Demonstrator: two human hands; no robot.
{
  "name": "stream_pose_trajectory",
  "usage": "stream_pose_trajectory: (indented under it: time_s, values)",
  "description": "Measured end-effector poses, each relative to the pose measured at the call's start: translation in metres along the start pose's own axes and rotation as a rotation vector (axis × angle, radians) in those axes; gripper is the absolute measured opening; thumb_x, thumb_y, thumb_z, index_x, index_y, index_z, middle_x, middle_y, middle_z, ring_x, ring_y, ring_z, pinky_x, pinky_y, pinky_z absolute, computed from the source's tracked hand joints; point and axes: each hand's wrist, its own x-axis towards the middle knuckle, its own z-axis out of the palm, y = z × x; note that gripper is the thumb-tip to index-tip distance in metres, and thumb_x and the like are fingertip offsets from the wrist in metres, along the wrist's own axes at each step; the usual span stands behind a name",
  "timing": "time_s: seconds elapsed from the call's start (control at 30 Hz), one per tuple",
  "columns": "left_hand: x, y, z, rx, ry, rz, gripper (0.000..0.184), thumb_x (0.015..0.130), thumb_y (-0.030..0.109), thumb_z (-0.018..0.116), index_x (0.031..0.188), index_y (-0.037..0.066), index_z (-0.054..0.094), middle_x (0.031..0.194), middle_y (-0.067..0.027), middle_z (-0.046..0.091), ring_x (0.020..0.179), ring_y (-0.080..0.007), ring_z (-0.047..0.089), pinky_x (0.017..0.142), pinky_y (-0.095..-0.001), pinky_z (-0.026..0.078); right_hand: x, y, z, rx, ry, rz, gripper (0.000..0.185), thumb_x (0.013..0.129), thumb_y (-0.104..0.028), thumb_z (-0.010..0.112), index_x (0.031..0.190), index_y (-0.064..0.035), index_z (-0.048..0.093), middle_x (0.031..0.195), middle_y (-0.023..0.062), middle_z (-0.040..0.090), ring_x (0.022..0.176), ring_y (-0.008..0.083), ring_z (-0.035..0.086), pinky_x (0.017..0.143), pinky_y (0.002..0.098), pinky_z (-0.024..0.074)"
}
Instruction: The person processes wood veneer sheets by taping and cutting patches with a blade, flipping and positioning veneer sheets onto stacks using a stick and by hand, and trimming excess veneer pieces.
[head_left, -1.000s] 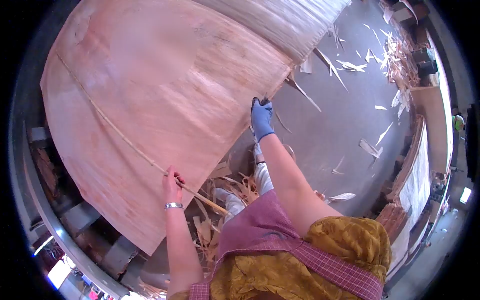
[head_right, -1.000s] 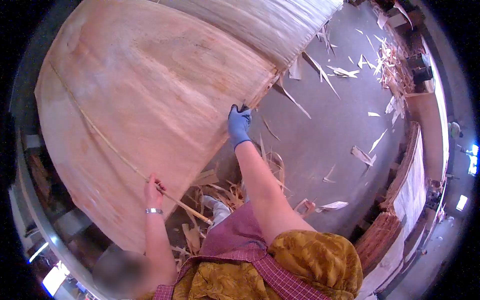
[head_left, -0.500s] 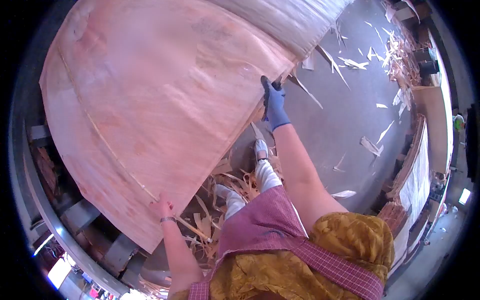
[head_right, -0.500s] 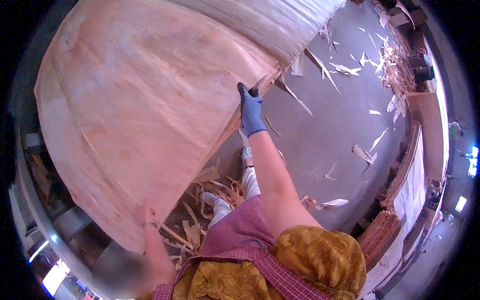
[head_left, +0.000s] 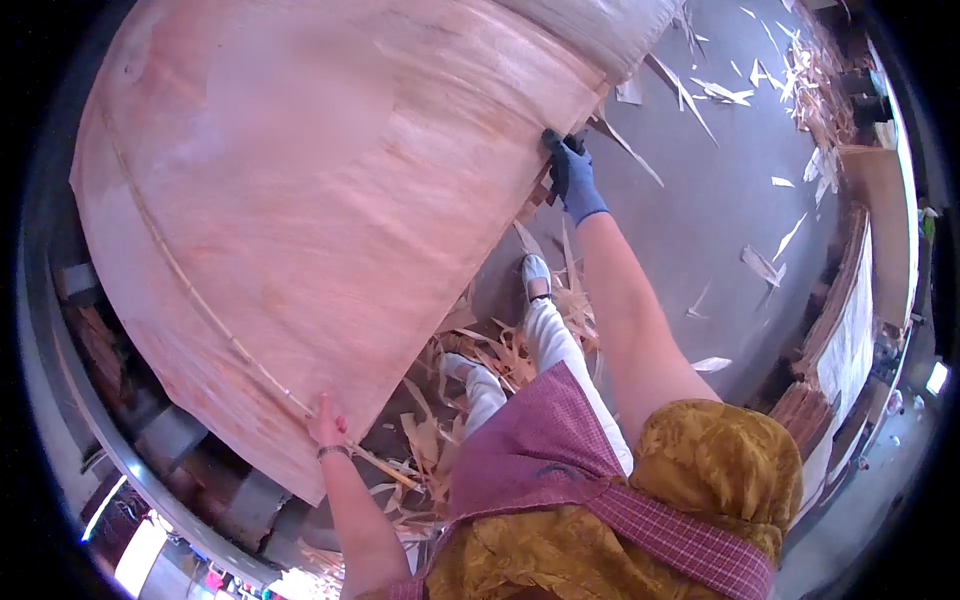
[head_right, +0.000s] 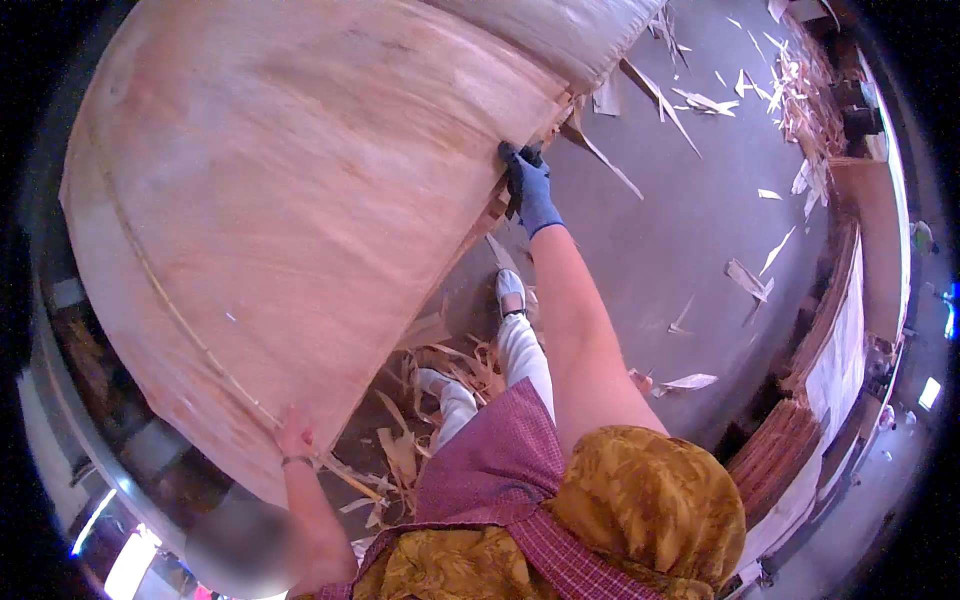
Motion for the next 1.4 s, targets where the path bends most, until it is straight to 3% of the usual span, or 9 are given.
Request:
stream_pose_trajectory:
  time_s: [0.57, 0.7, 0.8, 0.87, 1.03, 1.1, 1.17, 1.27, 1.4]
  values:
    - [-0.020, 0.013, -0.003, 0.003, -0.069, 0.047, 0.067, 0.081, 0.039, 0.077, 0.131, 0.009, 0.045, 0.083, -0.0058, 0.054, 0.054, -0.0125, 0.049, 0.042, -0.0260, 0.036, 0.000, -0.005, -0.001, 0.019, -0.012, 0.109, 0.028, 0.078, -0.032, 0.081, 0.089, -0.0136, 0.064, 0.071, -0.0037, 0.055, 0.058, 0.0082, 0.047, 0.051, 0.0239, 0.0350]
    - [0.003, -0.008, -0.021, -0.073, -0.083, 0.017, 0.057, 0.086, 0.036, 0.071, 0.127, 0.007, 0.045, 0.072, -0.0032, 0.049, 0.049, -0.0112, 0.045, 0.040, -0.0247, 0.033, 0.006, 0.013, 0.003, -0.196, 0.277, -0.398, 0.024, 0.083, -0.025, 0.077, 0.094, -0.0075, 0.065, 0.080, 0.0008, 0.063, 0.069, 0.0182, 0.059, 0.064, 0.0308, 0.0471]
    - [-0.009, -0.001, -0.027, -0.013, 0.032, 0.022, 0.050, 0.091, 0.038, 0.063, 0.126, 0.007, 0.044, 0.072, -0.0015, 0.050, 0.051, -0.0105, 0.047, 0.040, -0.0253, 0.035, -0.067, -0.005, 0.016, -0.754, 0.352, -0.791, 0.021, 0.087, -0.018, 0.071, 0.098, -0.0018, 0.065, 0.082, 0.0035, 0.065, 0.073, 0.0211, 0.060, 0.068, 0.0348, 0.0496]
    - [-0.015, 0.002, -0.024, -0.052, -0.031, 0.100, 0.043, 0.094, 0.039, 0.057, 0.123, 0.009, 0.046, 0.080, -0.0022, 0.054, 0.059, -0.0114, 0.052, 0.045, -0.0263, 0.041, -0.123, 0.021, 0.014, -0.932, -0.152, -0.921, 0.026, 0.084, -0.019, 0.071, 0.104, -0.0051, 0.062, 0.091, 0.0185, 0.065, 0.082, 0.0355, 0.064, 0.075, 0.0415, 0.0516]
    - [-0.092, 0.047, 0.028, -0.628, -0.440, 0.069, 0.045, 0.096, 0.037, 0.055, 0.131, 0.010, 0.045, 0.110, -0.0070, 0.057, 0.088, -0.0175, 0.063, 0.074, -0.0330, 0.052, -0.317, 0.110, 0.018, -1.036, -1.174, -0.447, 0.044, 0.094, -0.016, 0.055, 0.135, -0.0030, 0.048, 0.129, 0.0229, 0.056, 0.111, 0.0409, 0.058, 0.103, 0.0459, 0.0413]
    - [-0.105, 0.071, 0.044, -0.636, -0.577, 0.131, 0.049, 0.095, 0.037, 0.057, 0.131, 0.007, 0.044, 0.116, -0.0072, 0.056, 0.100, -0.0182, 0.060, 0.084, -0.0345, 0.051, -0.374, 0.093, 0.039, -0.623, -1.158, 0.243, 0.043, 0.098, -0.024, 0.052, 0.136, -0.0039, 0.049, 0.123, 0.0169, 0.060, 0.103, 0.0307, 0.062, 0.091, 0.0404, 0.0473]
    - [-0.091, 0.070, 0.046, -0.442, -0.744, 0.462, 0.060, 0.094, 0.037, 0.059, 0.140, 0.006, 0.039, 0.125, -0.0118, 0.052, 0.118, -0.0251, 0.051, 0.102, -0.0420, 0.042, -0.413, 0.076, 0.058, -0.376, -1.004, 0.564, 0.045, 0.102, -0.032, 0.050, 0.137, -0.0048, 0.049, 0.116, 0.0109, 0.063, 0.095, 0.0204, 0.066, 0.080, 0.0348, 0.0533]
    - [-0.073, 0.020, 0.027, -0.114, -0.240, 0.772, 0.071, 0.091, 0.039, 0.061, 0.146, 0.005, 0.032, 0.139, -0.0180, 0.044, 0.134, -0.0339, 0.035, 0.113, -0.0499, 0.025, -0.415, 0.089, 0.045, -0.793, -0.917, 0.146, 0.042, 0.098, -0.027, 0.056, 0.131, -0.0016, 0.053, 0.108, 0.0131, 0.067, 0.094, 0.0209, 0.067, 0.079, 0.0370, 0.0529]
    - [-0.039, -0.042, -0.052, 0.641, 0.259, 0.671, 0.083, 0.084, 0.051, 0.062, 0.152, 0.016, 0.028, 0.158, -0.0202, 0.019, 0.145, -0.0457, 0.011, 0.114, -0.0638, 0.010, -0.390, 0.093, 0.056, -1.059, -0.819, -0.519, 0.035, 0.094, -0.012, 0.055, 0.126, 0.0003, 0.057, 0.106, 0.0144, 0.069, 0.095, 0.0200, 0.067, 0.084, 0.0365, 0.0521]
